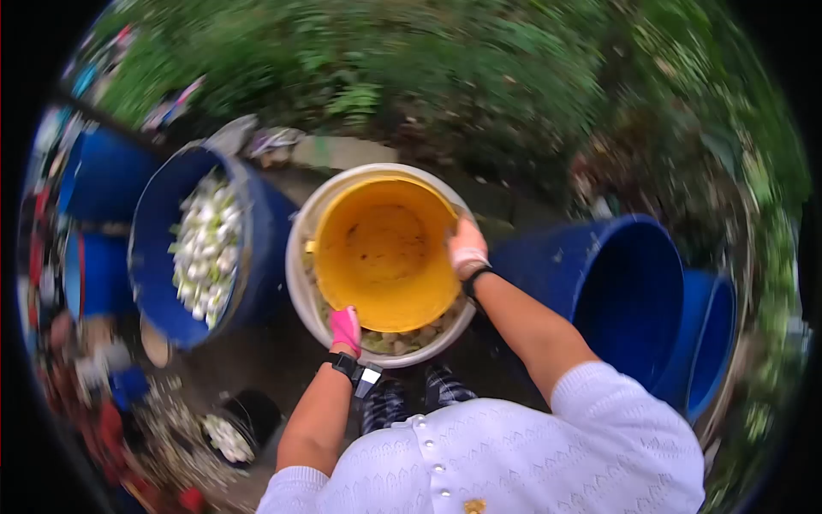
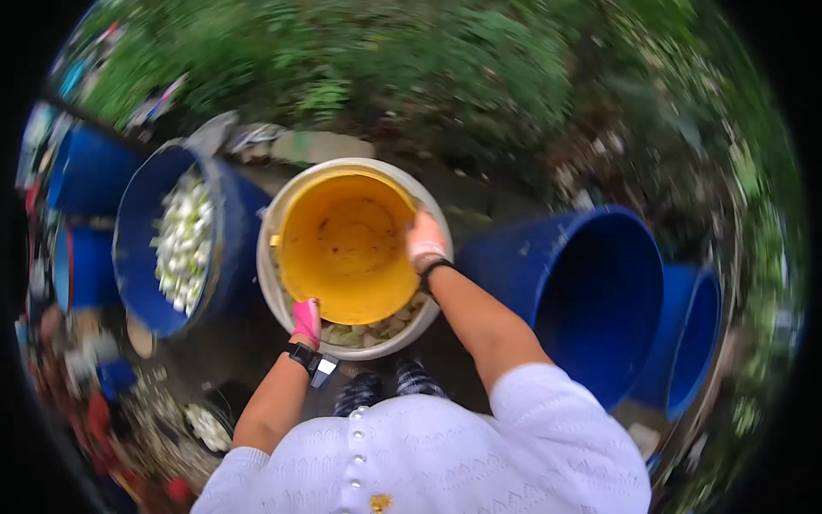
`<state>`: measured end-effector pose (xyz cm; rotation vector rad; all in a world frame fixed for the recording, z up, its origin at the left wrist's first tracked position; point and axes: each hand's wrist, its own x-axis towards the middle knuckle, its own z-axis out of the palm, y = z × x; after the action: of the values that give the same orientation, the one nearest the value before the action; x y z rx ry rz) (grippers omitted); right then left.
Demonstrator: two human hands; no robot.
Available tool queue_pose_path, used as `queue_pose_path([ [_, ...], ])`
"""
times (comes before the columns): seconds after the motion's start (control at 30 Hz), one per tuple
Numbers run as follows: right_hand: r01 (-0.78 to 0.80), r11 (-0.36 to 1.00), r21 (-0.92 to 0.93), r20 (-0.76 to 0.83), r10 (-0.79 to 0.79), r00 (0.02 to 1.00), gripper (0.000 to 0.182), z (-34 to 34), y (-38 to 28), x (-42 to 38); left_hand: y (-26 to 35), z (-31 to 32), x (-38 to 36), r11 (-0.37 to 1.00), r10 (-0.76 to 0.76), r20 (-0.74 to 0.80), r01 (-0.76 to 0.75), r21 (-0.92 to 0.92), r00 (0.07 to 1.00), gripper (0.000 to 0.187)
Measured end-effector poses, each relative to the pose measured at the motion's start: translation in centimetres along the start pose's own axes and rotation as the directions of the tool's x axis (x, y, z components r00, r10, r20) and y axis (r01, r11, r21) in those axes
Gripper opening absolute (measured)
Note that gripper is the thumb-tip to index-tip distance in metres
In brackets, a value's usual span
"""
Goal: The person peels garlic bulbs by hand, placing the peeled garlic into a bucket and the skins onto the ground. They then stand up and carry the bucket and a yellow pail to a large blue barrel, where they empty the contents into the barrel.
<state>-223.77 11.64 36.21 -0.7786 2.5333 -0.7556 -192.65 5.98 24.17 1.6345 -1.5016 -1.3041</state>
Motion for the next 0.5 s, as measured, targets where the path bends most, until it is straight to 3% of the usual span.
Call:
queue_pose_path([
  [0.03,0.001,0.999,0.045,0.084,-0.005,0.996,0.047,-0.6,0.3,0.2,1.7,-0.8,-0.8,0.999,-0.053,0.063,0.053,0.009,0.997,0.031],
  [0.07,0.134,0.974,0.181,-0.007,-0.135,0.991,0.045,-0.4,0.9,0.6,3.4,-1.4,-1.6,0.996,-0.07,0.064,0.072,-0.043,0.995,0.031],
  [0.1,0.143,0.964,0.226,-0.017,-0.143,0.99,0.046,-1.8,-0.5,0.0,5.5,-2.3,-2.9,0.991,-0.096,0.072,0.102,-0.088,0.993,0.031],
  [0.13,0.181,0.884,0.43,0.019,-0.209,0.978,0.048,-3.8,-2.0,-0.6,9.1,-3.8,-4.2,0.973,-0.091,0.135,0.117,-0.199,0.987,0.037],
  [0.17,0.195,0.632,0.75,0.055,-0.353,0.934,0.047,-5.6,-3.6,-1.5,12.7,-5.3,-5.6,0.942,-0.062,0.187,0.119,-0.315,0.98,0.044],
  [0.2,0.276,0.587,0.761,-0.034,-0.389,0.921,0.044,-8.2,-5.1,-3.0,14.6,-6.2,-7.4,0.92,-0.102,0.195,0.167,-0.355,0.976,0.045],
  [0.27,0.262,0.742,0.618,0.039,-0.361,0.932,0.043,-13.6,-9.4,-5.4,17.7,-8.5,-9.7,0.906,-0.129,0.166,0.184,-0.381,0.978,0.046],
  [0.3,0.29,0.744,0.602,0.065,-0.407,0.911,0.044,-14.2,-8.5,-3.8,18.5,-10.3,-10.0,0.916,-0.135,0.145,0.179,-0.359,0.98,0.048],
  [0.33,0.408,0.735,0.541,0.018,-0.495,0.869,0.048,-15.9,-12.3,-6.4,20.1,-12.4,-11.3,0.928,-0.106,0.121,0.142,-0.345,0.987,0.048],
  [0.37,0.415,0.642,0.645,0.029,-0.563,0.826,0.051,-17.3,-15.7,-8.9,21.6,-14.7,-12.7,0.938,-0.073,0.116,0.108,-0.331,0.991,0.048],
  [0.43,0.513,0.507,0.692,0.01,-0.718,0.696,0.059,-18.3,-19.7,-11.1,21.9,-18.4,-14.5,0.882,0.01,0.055,0.017,-0.47,0.998,0.046],
  [0.47,0.563,0.45,0.693,0.009,-0.787,0.617,0.062,-18.3,-21.8,-12.4,22.0,-20.5,-15.7,0.789,0.019,0.051,0.016,-0.614,0.999,0.047],
  [0.5,0.606,0.391,0.693,0.005,-0.843,0.538,0.064,-17.9,-23.7,-14.2,21.7,-22.0,-16.8,0.743,-0.001,-0.111,-0.073,-0.666,0.994,0.04],
])
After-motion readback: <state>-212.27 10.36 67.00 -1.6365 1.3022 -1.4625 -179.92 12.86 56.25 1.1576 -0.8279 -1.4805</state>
